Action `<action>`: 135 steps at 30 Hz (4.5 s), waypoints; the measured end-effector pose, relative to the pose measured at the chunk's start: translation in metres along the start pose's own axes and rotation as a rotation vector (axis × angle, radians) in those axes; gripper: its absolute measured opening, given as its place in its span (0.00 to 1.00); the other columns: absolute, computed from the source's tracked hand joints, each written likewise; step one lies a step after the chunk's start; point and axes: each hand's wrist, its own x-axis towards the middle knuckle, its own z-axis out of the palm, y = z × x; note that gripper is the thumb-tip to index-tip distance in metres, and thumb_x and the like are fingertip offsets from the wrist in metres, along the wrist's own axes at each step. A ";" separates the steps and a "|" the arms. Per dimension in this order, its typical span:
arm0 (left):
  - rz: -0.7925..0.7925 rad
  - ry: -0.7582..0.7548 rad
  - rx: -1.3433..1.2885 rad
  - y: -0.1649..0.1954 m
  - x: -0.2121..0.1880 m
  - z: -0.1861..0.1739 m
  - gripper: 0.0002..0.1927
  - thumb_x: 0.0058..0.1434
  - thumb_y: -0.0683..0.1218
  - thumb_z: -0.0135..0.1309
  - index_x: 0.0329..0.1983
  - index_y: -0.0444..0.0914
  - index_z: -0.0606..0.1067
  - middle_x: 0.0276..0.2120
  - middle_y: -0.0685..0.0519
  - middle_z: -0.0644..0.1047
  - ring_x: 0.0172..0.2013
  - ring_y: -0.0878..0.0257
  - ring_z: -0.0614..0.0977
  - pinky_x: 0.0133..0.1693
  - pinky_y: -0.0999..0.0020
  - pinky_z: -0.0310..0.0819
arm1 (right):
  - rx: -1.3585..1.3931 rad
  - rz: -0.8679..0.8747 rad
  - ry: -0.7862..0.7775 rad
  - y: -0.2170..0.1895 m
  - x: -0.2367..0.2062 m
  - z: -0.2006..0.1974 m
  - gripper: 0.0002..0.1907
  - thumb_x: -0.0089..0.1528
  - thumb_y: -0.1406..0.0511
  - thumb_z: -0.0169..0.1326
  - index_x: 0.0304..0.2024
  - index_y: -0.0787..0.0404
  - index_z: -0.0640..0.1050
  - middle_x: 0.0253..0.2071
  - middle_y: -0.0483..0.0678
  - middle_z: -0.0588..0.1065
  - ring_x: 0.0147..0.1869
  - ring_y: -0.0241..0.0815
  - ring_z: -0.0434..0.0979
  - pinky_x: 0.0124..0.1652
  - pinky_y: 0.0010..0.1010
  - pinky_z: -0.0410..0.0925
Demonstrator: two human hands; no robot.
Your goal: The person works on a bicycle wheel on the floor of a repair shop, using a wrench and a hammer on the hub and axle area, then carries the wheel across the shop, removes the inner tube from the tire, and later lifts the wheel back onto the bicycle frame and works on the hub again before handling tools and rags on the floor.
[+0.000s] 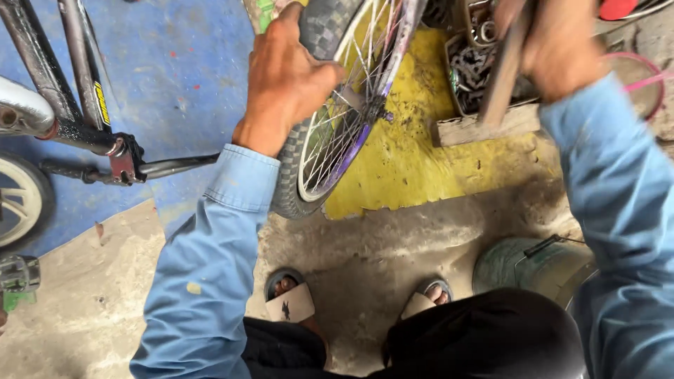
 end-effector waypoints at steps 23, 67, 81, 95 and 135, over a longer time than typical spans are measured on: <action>0.255 0.203 0.143 -0.016 -0.014 0.042 0.26 0.50 0.46 0.60 0.50 0.32 0.69 0.42 0.41 0.75 0.41 0.47 0.81 0.45 0.51 0.78 | -0.641 0.150 -0.330 0.039 -0.143 0.019 0.28 0.70 0.59 0.51 0.70 0.64 0.68 0.21 0.45 0.73 0.17 0.31 0.67 0.17 0.25 0.64; 0.293 0.285 0.153 -0.013 -0.016 0.043 0.21 0.49 0.46 0.59 0.44 0.31 0.73 0.34 0.40 0.76 0.34 0.46 0.81 0.37 0.49 0.78 | -1.002 -0.247 -0.345 0.045 -0.165 0.030 0.24 0.73 0.62 0.49 0.68 0.70 0.71 0.17 0.51 0.72 0.12 0.33 0.63 0.12 0.30 0.59; 0.202 0.196 0.126 -0.005 -0.018 0.039 0.12 0.50 0.46 0.59 0.32 0.34 0.75 0.32 0.42 0.78 0.33 0.46 0.82 0.37 0.48 0.77 | -1.114 -0.274 -0.345 0.050 -0.164 0.024 0.24 0.73 0.63 0.52 0.68 0.71 0.71 0.23 0.57 0.76 0.13 0.34 0.65 0.13 0.31 0.60; 0.297 0.286 0.104 -0.003 -0.020 0.042 0.22 0.49 0.44 0.59 0.46 0.31 0.72 0.36 0.39 0.77 0.35 0.43 0.82 0.40 0.46 0.78 | -1.304 -0.266 -0.548 0.057 -0.178 0.023 0.22 0.71 0.61 0.50 0.63 0.67 0.75 0.11 0.51 0.70 0.08 0.41 0.60 0.09 0.35 0.57; 0.200 0.209 0.112 -0.006 -0.019 0.042 0.21 0.50 0.45 0.59 0.46 0.33 0.72 0.39 0.41 0.77 0.38 0.45 0.82 0.43 0.49 0.79 | -1.009 -0.147 -0.340 0.037 -0.153 0.022 0.21 0.73 0.61 0.51 0.65 0.67 0.74 0.21 0.51 0.74 0.16 0.34 0.69 0.15 0.29 0.63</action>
